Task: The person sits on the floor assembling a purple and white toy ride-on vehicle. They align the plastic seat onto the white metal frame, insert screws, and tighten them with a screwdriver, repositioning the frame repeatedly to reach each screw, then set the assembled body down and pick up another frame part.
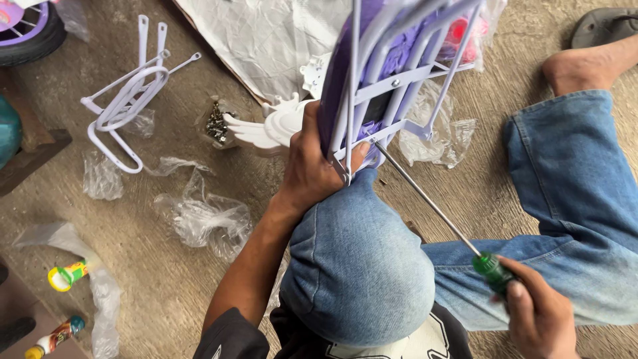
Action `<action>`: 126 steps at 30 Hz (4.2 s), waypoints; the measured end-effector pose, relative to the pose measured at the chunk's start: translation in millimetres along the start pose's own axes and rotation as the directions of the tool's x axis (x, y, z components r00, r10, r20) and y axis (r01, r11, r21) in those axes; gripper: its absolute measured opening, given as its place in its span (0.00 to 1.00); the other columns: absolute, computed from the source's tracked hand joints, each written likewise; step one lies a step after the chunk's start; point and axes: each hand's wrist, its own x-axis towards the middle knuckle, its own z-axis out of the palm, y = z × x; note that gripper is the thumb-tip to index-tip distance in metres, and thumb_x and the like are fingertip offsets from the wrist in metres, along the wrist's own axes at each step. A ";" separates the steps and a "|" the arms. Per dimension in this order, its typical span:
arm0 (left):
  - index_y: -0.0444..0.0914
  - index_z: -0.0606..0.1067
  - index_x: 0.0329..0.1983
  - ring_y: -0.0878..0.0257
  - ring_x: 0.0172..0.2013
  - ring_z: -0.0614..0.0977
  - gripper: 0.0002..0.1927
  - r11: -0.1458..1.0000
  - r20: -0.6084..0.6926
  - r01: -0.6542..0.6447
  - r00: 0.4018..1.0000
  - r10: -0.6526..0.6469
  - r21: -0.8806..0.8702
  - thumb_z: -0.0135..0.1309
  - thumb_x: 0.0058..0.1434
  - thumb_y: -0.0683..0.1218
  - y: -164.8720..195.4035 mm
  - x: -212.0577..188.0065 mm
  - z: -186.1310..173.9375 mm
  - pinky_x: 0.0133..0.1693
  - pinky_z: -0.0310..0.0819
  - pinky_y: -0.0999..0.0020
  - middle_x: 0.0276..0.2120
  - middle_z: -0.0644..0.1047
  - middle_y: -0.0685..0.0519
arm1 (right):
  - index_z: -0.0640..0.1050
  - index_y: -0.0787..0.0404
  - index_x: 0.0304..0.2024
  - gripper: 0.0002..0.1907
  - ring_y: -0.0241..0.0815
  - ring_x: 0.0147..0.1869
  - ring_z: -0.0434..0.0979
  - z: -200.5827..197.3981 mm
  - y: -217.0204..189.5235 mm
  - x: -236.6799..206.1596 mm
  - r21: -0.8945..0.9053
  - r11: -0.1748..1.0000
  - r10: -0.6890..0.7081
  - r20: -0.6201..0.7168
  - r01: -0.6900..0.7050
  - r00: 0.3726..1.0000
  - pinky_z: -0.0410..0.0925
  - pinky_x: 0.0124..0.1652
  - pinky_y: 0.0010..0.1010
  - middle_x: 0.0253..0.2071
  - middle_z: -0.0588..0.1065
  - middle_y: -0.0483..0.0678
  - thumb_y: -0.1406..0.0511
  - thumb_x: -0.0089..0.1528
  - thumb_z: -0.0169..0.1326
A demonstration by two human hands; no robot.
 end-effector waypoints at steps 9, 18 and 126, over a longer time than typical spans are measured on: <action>0.33 0.59 0.65 0.46 0.48 0.87 0.33 0.998 -0.085 -0.053 0.995 0.055 0.022 0.64 0.65 0.46 -3.1 -6.3 -3.7 0.48 0.83 0.56 0.47 0.79 0.37 | 0.66 0.65 0.55 0.25 0.41 0.43 0.80 7.5 4.9 -10.1 0.171 0.983 -0.080 0.086 0.064 0.993 0.74 0.43 0.32 0.47 0.78 0.54 0.65 0.60 0.61; 0.32 0.58 0.65 0.50 0.47 0.88 0.33 0.997 -0.003 0.001 1.000 -0.001 -0.071 0.62 0.66 0.48 -9.8 -4.5 -2.4 0.48 0.85 0.59 0.45 0.81 0.40 | 0.76 0.67 0.58 0.23 0.46 0.32 0.80 22.4 16.4 -21.1 0.133 0.987 0.091 0.000 -0.090 0.996 0.72 0.33 0.32 0.32 0.80 0.56 0.58 0.67 0.48; 0.31 0.62 0.60 0.49 0.40 0.89 0.29 0.998 -0.175 0.011 0.985 0.001 0.067 0.63 0.66 0.47 14.6 -13.9 -5.6 0.40 0.83 0.59 0.39 0.82 0.40 | 0.70 0.66 0.55 0.24 0.40 0.39 0.80 27.0 -9.9 -50.3 -0.186 0.961 -0.248 -0.255 0.204 0.935 0.72 0.39 0.27 0.40 0.76 0.53 0.65 0.60 0.61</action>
